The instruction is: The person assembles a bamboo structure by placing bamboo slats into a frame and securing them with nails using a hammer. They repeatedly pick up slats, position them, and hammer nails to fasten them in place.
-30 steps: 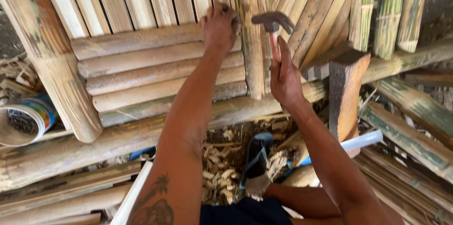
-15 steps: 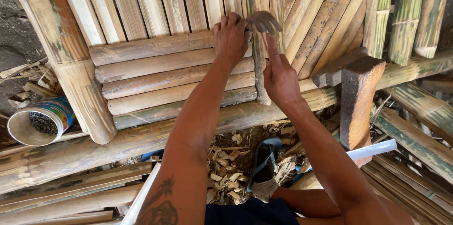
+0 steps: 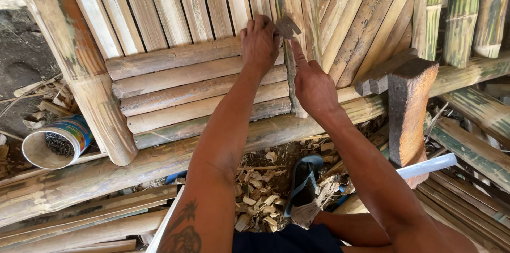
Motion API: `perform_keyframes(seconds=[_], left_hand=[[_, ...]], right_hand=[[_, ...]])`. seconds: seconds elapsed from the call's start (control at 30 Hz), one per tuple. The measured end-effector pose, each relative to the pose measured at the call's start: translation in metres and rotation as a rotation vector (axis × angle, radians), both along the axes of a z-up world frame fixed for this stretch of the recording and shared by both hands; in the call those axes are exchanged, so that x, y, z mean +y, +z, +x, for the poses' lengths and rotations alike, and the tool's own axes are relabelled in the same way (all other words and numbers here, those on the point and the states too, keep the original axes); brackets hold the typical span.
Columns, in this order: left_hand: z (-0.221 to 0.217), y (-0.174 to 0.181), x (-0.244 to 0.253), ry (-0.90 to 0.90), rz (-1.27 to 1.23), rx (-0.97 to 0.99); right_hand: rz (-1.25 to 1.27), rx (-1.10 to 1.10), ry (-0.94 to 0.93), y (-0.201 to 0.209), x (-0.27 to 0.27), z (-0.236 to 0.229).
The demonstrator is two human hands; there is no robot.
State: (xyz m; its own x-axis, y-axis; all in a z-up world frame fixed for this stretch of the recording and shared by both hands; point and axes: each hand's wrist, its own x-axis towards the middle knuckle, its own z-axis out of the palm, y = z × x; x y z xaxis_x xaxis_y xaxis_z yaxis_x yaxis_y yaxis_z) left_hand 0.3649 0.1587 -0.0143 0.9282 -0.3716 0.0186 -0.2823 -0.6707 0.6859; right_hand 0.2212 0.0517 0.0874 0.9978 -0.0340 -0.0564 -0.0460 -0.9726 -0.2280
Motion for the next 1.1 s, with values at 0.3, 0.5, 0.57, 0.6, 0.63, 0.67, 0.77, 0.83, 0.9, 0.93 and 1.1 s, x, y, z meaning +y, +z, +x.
perform_keyframes(seconds=[0.3,0.5,0.57,0.6,0.63,0.67,0.77,0.83,0.9,0.93,1.1], left_hand=[[0.002,0.007,0.018,-0.099,0.027,-0.035],[0.001,-0.003,0.069,-0.211,0.076,-0.084],[-0.007,-0.011,0.069,-0.213,0.088,-0.097],[-0.013,-0.013,0.069,-0.210,0.088,-0.095],[-0.004,-0.011,0.067,-0.193,0.090,-0.120],[0.005,-0.008,0.066,-0.188,0.080,-0.124],[0.002,-0.015,0.066,-0.199,0.063,-0.098],[-0.003,-0.019,0.067,-0.202,0.075,-0.116],[-0.002,-0.018,0.067,-0.203,0.063,-0.139],[0.003,-0.015,0.066,-0.207,0.058,-0.162],[0.004,-0.012,0.065,-0.198,0.069,-0.095]], right_hand=[[0.035,0.065,-0.037,0.016,-0.010,-0.001],[0.051,-0.031,0.023,0.010,-0.015,-0.001],[0.004,-0.009,0.078,0.006,-0.009,0.002],[0.014,0.018,0.064,0.008,-0.005,-0.008],[0.023,0.018,0.063,0.011,-0.003,0.000],[0.031,0.019,0.061,0.014,-0.003,0.006],[0.091,-0.076,0.104,0.013,-0.004,-0.007],[-0.002,0.041,0.076,0.003,-0.009,-0.001],[-0.031,0.023,0.080,-0.005,-0.013,0.003],[-0.015,-0.056,0.097,-0.008,-0.014,0.006],[0.025,-0.126,0.128,-0.015,-0.018,-0.001]])
